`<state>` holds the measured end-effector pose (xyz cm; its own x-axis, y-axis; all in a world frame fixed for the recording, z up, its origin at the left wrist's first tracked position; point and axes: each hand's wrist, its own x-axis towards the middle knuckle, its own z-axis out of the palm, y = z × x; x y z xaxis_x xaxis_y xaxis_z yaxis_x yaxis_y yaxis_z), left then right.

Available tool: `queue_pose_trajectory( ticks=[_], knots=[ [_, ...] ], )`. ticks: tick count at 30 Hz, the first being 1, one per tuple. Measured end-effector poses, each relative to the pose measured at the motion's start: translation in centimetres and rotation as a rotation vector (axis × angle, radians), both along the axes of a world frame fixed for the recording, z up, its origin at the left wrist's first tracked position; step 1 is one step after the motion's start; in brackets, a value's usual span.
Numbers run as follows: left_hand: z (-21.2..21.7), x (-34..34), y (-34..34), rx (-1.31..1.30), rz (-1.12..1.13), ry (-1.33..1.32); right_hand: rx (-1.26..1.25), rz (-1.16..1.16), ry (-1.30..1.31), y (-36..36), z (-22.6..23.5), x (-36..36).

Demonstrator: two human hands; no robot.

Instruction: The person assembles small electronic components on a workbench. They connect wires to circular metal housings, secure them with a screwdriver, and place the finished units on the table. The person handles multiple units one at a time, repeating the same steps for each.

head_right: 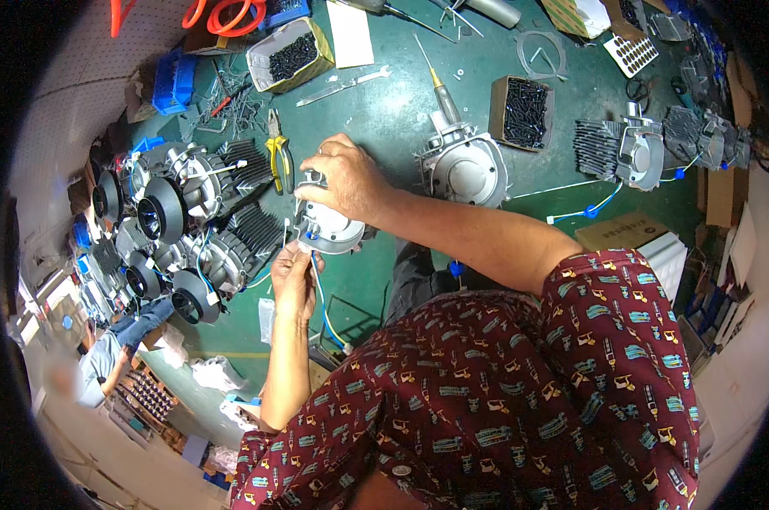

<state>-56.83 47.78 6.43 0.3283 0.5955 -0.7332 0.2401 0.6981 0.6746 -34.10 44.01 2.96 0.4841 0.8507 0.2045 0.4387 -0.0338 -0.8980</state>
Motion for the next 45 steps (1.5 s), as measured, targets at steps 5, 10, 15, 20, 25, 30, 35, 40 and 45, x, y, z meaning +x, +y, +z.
queue_pose_trajectory(
  ticks=[5,10,15,20,25,30,35,40,45],
  knots=[
    [-0.1,0.7,-1.4,0.361,-0.131,0.089,-0.007,-0.018,0.007,0.1,0.1,-0.1],
    [-0.6,0.8,-2.1,0.985,-0.404,0.452,-0.017,-0.010,-0.007,0.2,0.3,-0.1],
    [-0.9,1.1,-2.2,1.114,-0.361,0.472,-0.004,0.010,0.004,0.1,0.3,0.1],
    [0.2,1.7,-1.8,0.871,-0.359,0.442,0.017,-0.011,-0.016,-0.3,-0.2,0.1],
    [-0.3,1.2,-1.7,0.486,-0.174,0.205,-0.014,-0.005,-0.006,-0.6,0.1,0.2],
    [-0.3,1.2,-1.7,0.402,-0.086,0.123,0.010,-0.017,0.004,-0.7,0.1,0.2],
    [-0.6,0.9,-0.6,0.310,-0.107,0.158,0.003,-0.008,0.021,-0.7,0.0,0.3],
    [-0.7,0.9,-0.3,0.385,-0.189,0.209,0.002,-0.019,0.011,-0.5,0.1,0.3],
    [-0.3,0.4,-0.1,0.221,-0.092,0.087,0.004,-0.022,0.015,-0.5,0.2,0.3]
  ],
)
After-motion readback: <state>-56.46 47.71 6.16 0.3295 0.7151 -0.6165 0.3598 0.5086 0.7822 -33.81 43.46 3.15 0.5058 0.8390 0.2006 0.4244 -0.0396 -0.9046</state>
